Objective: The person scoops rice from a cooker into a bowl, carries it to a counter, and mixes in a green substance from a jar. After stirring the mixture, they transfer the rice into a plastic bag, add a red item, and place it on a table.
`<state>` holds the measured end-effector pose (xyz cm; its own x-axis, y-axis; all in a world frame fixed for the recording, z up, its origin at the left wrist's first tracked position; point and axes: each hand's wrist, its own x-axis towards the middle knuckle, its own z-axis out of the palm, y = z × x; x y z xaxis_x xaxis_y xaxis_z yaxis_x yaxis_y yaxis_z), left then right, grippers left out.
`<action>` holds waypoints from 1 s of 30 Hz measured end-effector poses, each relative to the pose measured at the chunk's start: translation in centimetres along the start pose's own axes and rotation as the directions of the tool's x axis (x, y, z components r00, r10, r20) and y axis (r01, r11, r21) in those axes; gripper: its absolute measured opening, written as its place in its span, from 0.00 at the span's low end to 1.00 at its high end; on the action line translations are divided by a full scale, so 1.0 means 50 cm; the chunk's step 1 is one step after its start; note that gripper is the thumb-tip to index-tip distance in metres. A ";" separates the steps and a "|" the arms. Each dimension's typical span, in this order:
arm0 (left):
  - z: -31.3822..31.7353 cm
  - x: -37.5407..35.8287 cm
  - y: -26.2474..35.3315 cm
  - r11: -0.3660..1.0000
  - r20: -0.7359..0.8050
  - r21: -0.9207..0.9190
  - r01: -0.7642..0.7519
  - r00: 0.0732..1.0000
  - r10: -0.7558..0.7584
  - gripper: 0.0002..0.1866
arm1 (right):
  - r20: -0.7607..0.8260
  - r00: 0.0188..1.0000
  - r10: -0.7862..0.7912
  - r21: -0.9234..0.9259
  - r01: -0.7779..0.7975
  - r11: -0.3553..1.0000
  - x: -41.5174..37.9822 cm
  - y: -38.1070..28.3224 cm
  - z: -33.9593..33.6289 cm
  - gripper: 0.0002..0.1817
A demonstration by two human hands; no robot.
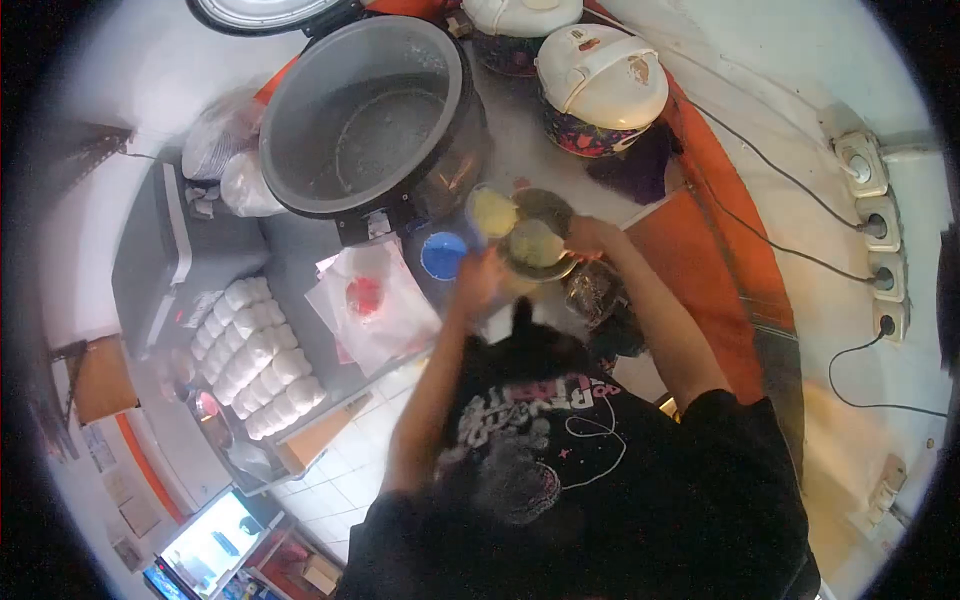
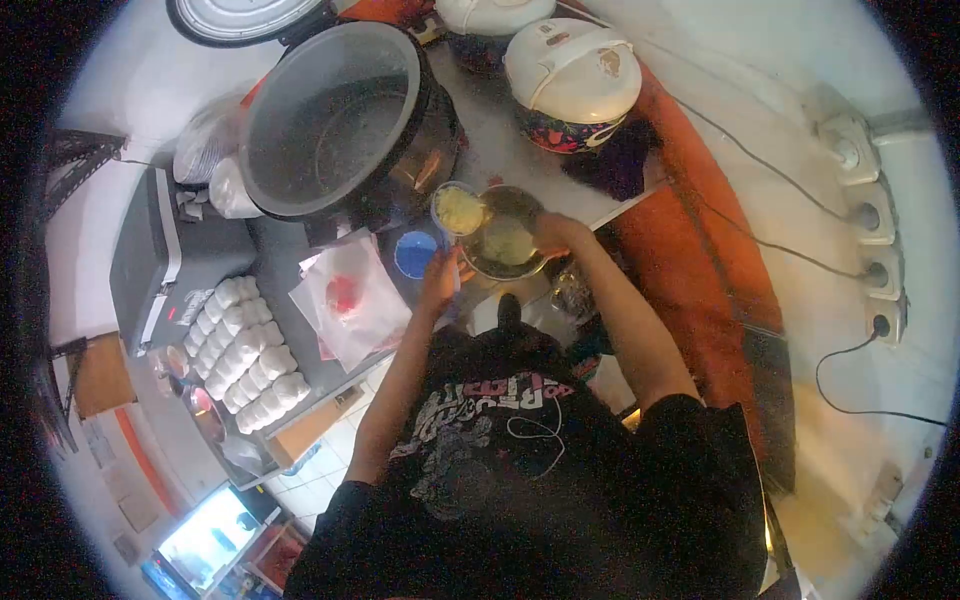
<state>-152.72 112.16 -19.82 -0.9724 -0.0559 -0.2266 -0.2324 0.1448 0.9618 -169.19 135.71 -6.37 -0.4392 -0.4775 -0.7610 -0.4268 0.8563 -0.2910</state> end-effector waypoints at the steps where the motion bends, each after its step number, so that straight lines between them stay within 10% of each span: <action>1: -0.002 0.001 -0.002 1.000 0.023 0.022 0.001 1.000 -0.001 0.29 | 0.076 0.996 0.045 0.317 -0.067 0.946 0.009 0.001 0.022 0.18; 4: -0.007 0.007 0.091 0.935 0.051 -0.189 0.300 0.954 -0.295 0.30 | -0.198 0.979 -0.044 0.318 0.107 0.942 0.064 0.007 0.092 0.21; 7: -0.008 0.012 0.005 0.998 -0.002 -0.005 0.067 0.998 -0.067 0.30 | -0.582 0.784 -0.217 0.017 0.278 0.960 0.124 0.033 0.149 0.23; 17: -0.025 0.002 0.104 0.961 0.008 0.195 0.198 0.979 -0.203 0.27 | -0.465 0.867 -0.180 0.350 0.367 0.862 0.058 0.029 0.080 0.27; 19: -0.012 -0.019 0.119 0.896 -0.166 0.440 -0.060 0.975 0.147 0.24 | -0.490 0.862 -0.130 0.423 0.366 0.829 0.003 0.043 0.080 0.25; 22: -0.015 -0.015 0.117 0.902 -0.125 0.430 -0.030 0.988 0.093 0.23 | -0.404 0.914 0.040 0.642 0.252 0.724 -0.099 0.042 0.065 0.26; 26: -0.010 -0.007 0.097 0.905 -0.015 0.425 -0.002 1.000 0.010 0.23 | -0.499 0.861 0.097 0.657 0.303 0.691 -0.190 -0.025 0.034 0.22; 28: 0.001 0.001 0.082 0.957 0.063 0.256 -0.139 0.990 0.127 0.24 | -0.779 0.623 0.078 0.298 0.257 0.920 -0.163 -0.062 0.064 0.20; 30: 0.015 0.002 0.126 0.959 0.101 0.254 -0.126 0.990 0.103 0.24 | -0.768 0.638 0.062 0.155 0.092 0.984 -0.123 -0.098 0.118 0.22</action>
<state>-154.29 113.83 -13.88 -0.9882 0.0598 -0.1410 -0.1062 0.3964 0.9119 -159.75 135.62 -3.71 -0.9133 -0.4031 -0.0582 -0.3374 0.8288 -0.4464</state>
